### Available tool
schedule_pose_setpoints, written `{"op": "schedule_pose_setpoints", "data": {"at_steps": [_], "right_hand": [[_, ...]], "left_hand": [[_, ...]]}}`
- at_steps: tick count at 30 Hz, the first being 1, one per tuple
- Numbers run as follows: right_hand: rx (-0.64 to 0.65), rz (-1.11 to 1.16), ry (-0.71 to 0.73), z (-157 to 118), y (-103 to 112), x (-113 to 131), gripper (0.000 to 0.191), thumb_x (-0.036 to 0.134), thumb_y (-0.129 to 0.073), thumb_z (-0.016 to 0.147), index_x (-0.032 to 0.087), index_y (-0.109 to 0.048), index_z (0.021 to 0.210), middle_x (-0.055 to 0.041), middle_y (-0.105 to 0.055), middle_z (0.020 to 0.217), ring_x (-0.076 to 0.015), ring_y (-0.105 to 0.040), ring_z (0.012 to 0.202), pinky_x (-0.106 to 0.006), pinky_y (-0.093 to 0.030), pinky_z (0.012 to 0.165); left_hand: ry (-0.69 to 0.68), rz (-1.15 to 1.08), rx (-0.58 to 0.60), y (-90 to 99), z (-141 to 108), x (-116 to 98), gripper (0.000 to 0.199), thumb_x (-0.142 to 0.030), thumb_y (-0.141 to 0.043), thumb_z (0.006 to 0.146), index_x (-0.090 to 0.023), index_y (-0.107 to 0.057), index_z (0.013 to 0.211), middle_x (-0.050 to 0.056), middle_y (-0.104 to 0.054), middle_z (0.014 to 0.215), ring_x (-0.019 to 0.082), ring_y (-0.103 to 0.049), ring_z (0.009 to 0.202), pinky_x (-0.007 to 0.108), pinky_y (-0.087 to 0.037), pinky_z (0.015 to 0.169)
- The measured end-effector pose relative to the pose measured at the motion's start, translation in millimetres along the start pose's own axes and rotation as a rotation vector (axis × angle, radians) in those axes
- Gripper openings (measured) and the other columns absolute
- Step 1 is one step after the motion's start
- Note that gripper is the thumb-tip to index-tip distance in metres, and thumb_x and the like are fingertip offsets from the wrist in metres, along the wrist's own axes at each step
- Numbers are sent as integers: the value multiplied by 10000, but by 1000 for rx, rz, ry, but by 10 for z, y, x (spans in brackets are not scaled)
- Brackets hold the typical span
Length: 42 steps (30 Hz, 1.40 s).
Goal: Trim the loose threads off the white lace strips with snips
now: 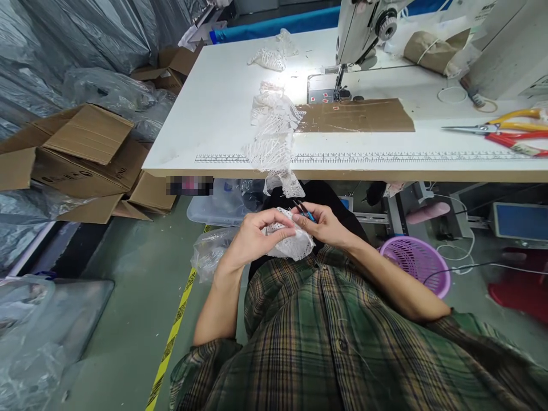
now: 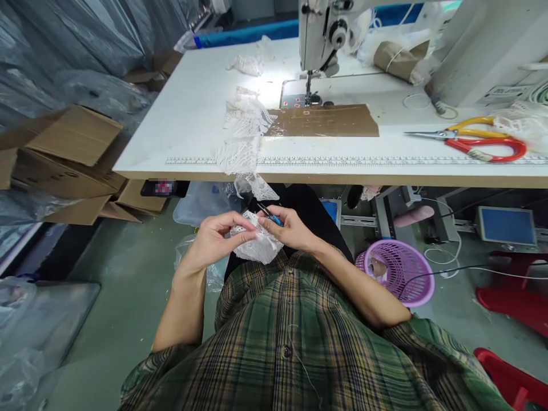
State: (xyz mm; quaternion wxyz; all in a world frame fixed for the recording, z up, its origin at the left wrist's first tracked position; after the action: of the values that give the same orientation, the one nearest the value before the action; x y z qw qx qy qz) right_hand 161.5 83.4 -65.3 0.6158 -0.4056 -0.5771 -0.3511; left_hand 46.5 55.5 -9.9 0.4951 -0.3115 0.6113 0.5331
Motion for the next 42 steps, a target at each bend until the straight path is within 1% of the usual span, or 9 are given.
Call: {"op": "schedule_pose_setpoints", "data": {"at_steps": [10,16,19,22,26,30,35,38,42], "right_hand": [[198,34,-68,-180,-157,69,495,591,-715,788,118,-747,932,20,-518,671,-82,-370,592,-229,-307,537],[284,12,-49,-204,-220,219,423,524,-715,826,115,-725,932,23,-533,679,-76,-381,587,-229,-331,547],[293,6,-52,-206,-214,185,423,524,-719,819,120,-723,945,16,-559,713,-77,-398,594,-225,-344,548],[248,-28,-76,-204,-144,26,453,559,-691,826,121,-723,937,5,-582,714,-85,-425,590,-229,-369,551],[29,-318,-16,-141,137,-161,375,500,-616,888,147,-733,940,-51,-670,814,-152,-562,697,-282,-449,646],[-332,-624,196,-95,427,48,249,390,-629,886,179,-723,978,-100,-708,910,-208,-628,815,-315,-473,698],[-390,-616,437,-7,286,459,207,340,-549,930,200,-702,939,-87,-704,839,-178,-590,681,-315,-468,656],[-367,-676,499,64,147,660,229,370,-553,928,198,-704,938,-87,-689,813,-191,-601,730,-312,-461,684],[-446,-884,271,206,191,707,300,473,-617,880,192,-687,801,-81,-654,732,-182,-560,664,-284,-358,598]], "left_hand": [[-41,107,-238,158,-10,-1,275,-367,-822,747,-194,-658,883,22,-681,866,163,-622,805,290,-491,768],[-81,-228,124,9,12,179,557,-458,-821,730,-197,-623,1180,154,-658,1275,299,-597,1226,421,-456,1035],[37,-354,296,-138,-55,396,768,-476,-829,702,-203,-538,1358,155,-677,1235,303,-651,1138,382,-515,924],[152,-357,317,-201,-115,616,726,-407,-840,701,-178,-565,1334,115,-713,1080,242,-697,940,315,-535,799],[192,-213,153,-59,-72,855,617,-396,-795,766,-161,-584,1295,108,-708,1068,213,-685,932,322,-539,832],[73,129,-112,181,71,864,477,-395,-769,788,-188,-654,1201,127,-648,1237,252,-599,1190,421,-452,1051],[78,-79,-255,97,297,814,362,-415,-701,846,-171,-664,1109,114,-698,1103,202,-671,988,343,-518,902],[23,-63,-348,47,363,616,215,-377,-688,846,-181,-672,935,55,-700,901,175,-651,828,299,-507,794],[-171,286,-389,-29,247,126,154,-270,-665,840,-215,-632,701,23,-627,720,187,-603,756,338,-457,811]]}}
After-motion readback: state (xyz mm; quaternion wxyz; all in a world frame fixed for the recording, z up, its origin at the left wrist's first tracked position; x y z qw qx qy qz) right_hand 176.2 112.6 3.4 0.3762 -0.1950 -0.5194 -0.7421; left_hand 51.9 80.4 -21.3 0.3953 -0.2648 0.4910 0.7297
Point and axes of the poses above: each hand's wrist, its own z-axis towards the middle knuckle, its own y-axis out of the back of the hand, x = y × z, the point moved 10 cm from there along z, towards the middle knuckle
